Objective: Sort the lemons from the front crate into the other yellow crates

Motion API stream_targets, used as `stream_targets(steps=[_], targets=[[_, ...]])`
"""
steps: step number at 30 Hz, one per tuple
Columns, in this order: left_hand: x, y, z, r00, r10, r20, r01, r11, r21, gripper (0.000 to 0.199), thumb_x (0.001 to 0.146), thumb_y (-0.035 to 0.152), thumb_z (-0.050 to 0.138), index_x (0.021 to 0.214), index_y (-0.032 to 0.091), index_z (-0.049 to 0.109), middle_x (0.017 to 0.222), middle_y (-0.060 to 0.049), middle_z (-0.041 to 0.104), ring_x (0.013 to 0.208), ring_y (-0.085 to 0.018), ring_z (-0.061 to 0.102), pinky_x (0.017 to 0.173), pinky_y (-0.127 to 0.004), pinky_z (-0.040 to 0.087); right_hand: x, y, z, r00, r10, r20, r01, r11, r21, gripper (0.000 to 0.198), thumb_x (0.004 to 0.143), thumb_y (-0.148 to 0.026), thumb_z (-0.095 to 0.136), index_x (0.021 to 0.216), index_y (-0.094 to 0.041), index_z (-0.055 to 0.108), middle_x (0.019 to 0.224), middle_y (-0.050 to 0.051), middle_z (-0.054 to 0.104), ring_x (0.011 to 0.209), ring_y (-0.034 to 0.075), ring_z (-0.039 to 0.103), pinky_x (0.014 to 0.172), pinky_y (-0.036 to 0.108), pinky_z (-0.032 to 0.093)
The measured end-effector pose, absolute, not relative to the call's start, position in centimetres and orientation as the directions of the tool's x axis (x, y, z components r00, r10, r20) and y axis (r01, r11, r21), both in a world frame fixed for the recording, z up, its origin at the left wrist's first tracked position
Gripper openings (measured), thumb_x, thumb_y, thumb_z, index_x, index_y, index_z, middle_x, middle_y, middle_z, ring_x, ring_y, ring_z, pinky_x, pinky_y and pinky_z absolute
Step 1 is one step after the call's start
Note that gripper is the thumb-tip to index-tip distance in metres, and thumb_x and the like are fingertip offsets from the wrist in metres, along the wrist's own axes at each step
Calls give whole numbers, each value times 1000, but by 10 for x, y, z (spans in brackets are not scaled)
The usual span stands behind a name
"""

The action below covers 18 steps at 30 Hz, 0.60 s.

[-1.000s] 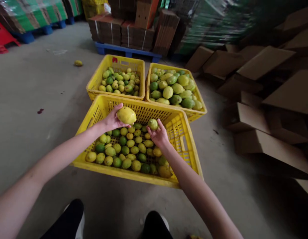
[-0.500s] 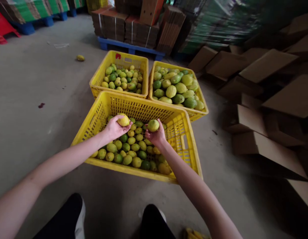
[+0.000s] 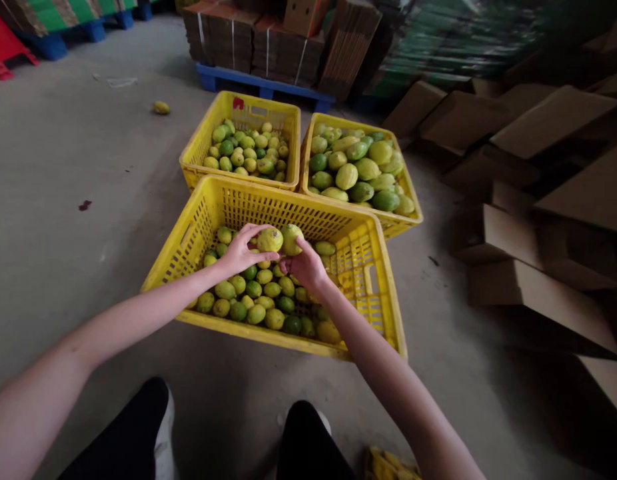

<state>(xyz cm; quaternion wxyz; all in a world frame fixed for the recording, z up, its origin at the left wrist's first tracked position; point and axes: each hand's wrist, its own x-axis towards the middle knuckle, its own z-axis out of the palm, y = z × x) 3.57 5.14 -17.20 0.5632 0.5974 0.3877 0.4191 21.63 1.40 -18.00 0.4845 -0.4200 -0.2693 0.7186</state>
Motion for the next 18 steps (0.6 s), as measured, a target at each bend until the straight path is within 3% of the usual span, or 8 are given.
stream_targets(steps=[3, 5, 8, 13, 15, 18], targets=[[32, 54, -171, 406, 912, 57, -65, -33, 997, 60, 55, 30, 93, 110, 21, 70, 112, -7, 60, 108, -25, 60, 91, -34, 51, 215, 11, -183, -65, 972, -225, -421, -231, -877, 34, 74, -48, 76, 92, -24, 58, 66, -6, 64, 48, 11, 54, 46, 24, 43], [31, 55, -170, 448, 894, -15, -181, 108, 978, 63, 60, 28, 91, 117, 23, 66, 112, -6, 63, 103, -23, 63, 92, -35, 51, 214, 8, -185, -14, 985, -170, -398, -161, -903, 39, 74, -47, 77, 98, -25, 56, 70, -6, 64, 51, 12, 56, 48, 25, 44], [30, 58, -168, 497, 854, -157, -373, 373, 849, 58, 67, 22, 86, 119, 25, 59, 109, -4, 66, 96, -19, 66, 91, -35, 52, 212, 6, -186, 51, 992, -114, -361, -88, -928, 47, 75, -53, 75, 107, -28, 51, 77, -5, 65, 52, 12, 55, 47, 26, 41], [26, 64, -161, 494, 793, -358, -562, 605, 565, 28, 86, 20, 62, 114, 16, 61, 101, -7, 70, 88, -19, 70, 84, -31, 55, 208, 8, -184, 80, 975, -208, -383, -162, -910, 44, 73, -61, 68, 95, -24, 58, 73, -2, 62, 56, 13, 51, 46, 25, 38], [25, 67, -159, 503, 762, -408, -571, 648, 504, 34, 92, 23, 50, 123, 13, 59, 97, -10, 72, 85, -21, 71, 79, -31, 57, 208, 9, -182, 93, 965, -243, -399, -188, -898, 39, 69, -56, 70, 84, -21, 60, 69, -2, 60, 58, 12, 50, 45, 24, 37], [26, 70, -158, 527, 744, -412, -538, 667, 516, 45, 95, 24, 39, 138, 15, 53, 94, -11, 72, 78, -21, 71, 69, -31, 58, 207, 9, -178, 72, 962, -263, -449, -204, -870, 33, 68, -50, 68, 84, -21, 61, 70, -1, 62, 62, 15, 54, 46, 25, 40]])
